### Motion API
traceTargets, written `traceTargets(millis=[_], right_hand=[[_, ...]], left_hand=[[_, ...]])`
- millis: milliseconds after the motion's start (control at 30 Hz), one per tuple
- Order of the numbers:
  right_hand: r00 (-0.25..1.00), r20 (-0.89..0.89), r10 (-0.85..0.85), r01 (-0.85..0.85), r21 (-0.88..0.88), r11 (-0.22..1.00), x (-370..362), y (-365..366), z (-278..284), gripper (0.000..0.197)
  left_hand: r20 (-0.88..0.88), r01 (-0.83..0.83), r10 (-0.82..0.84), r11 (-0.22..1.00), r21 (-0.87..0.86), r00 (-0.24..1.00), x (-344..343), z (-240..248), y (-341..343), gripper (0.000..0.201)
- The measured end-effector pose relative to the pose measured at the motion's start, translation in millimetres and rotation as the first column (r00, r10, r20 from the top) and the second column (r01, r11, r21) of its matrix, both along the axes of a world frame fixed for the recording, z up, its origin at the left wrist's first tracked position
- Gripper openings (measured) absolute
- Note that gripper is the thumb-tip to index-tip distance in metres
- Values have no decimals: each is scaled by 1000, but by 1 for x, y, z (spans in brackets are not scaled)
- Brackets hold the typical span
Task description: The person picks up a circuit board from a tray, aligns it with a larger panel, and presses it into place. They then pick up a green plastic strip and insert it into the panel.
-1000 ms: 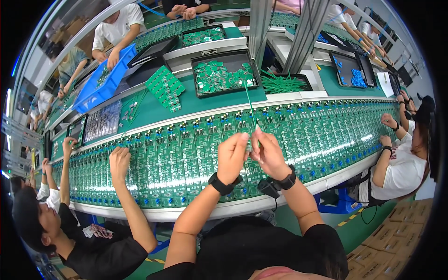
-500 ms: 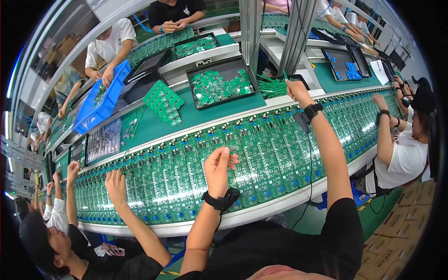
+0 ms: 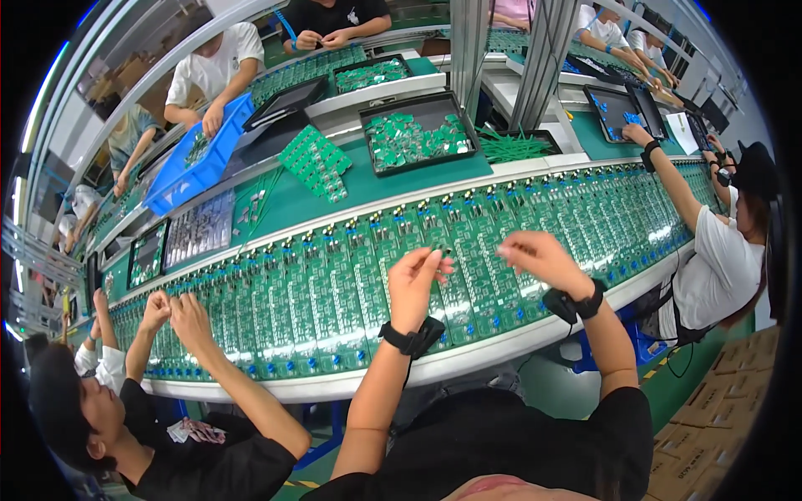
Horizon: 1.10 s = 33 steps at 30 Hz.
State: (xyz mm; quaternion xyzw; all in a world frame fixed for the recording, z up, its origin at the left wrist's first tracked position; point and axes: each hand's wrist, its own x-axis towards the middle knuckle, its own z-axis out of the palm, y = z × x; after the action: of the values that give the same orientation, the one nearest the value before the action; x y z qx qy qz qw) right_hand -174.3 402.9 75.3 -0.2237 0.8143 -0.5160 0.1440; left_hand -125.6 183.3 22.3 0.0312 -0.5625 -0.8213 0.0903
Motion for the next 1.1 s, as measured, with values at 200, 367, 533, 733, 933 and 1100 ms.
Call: traceTargets(millis=[200,367,533,733,933,1100], right_hand=[[977,-183,-108,91,-101,991,42,-46,-1,17],[943,-265,-203,159,-178,971,46,-62,-17,18],[881,-376,-288,211,-232,950,47,-54,-27,19],[935,-177,-307,225,-376,899,48,-8,-11,18],[865,-226,-448,404,-216,889,35,80,17,17],[881,-204,-427,434,-8,901,-12,110,25,18]], left_hand=[[-44,121,-124,991,-63,991,9,8,4,13],[-101,175,-182,982,-77,978,12,9,10,16],[-106,220,-233,968,-121,967,21,12,19,19],[-125,170,-185,978,-124,975,31,27,5,24],[-235,14,-65,977,-212,970,-29,81,-39,28],[-123,-127,53,666,-735,991,-164,37,-80,24]])
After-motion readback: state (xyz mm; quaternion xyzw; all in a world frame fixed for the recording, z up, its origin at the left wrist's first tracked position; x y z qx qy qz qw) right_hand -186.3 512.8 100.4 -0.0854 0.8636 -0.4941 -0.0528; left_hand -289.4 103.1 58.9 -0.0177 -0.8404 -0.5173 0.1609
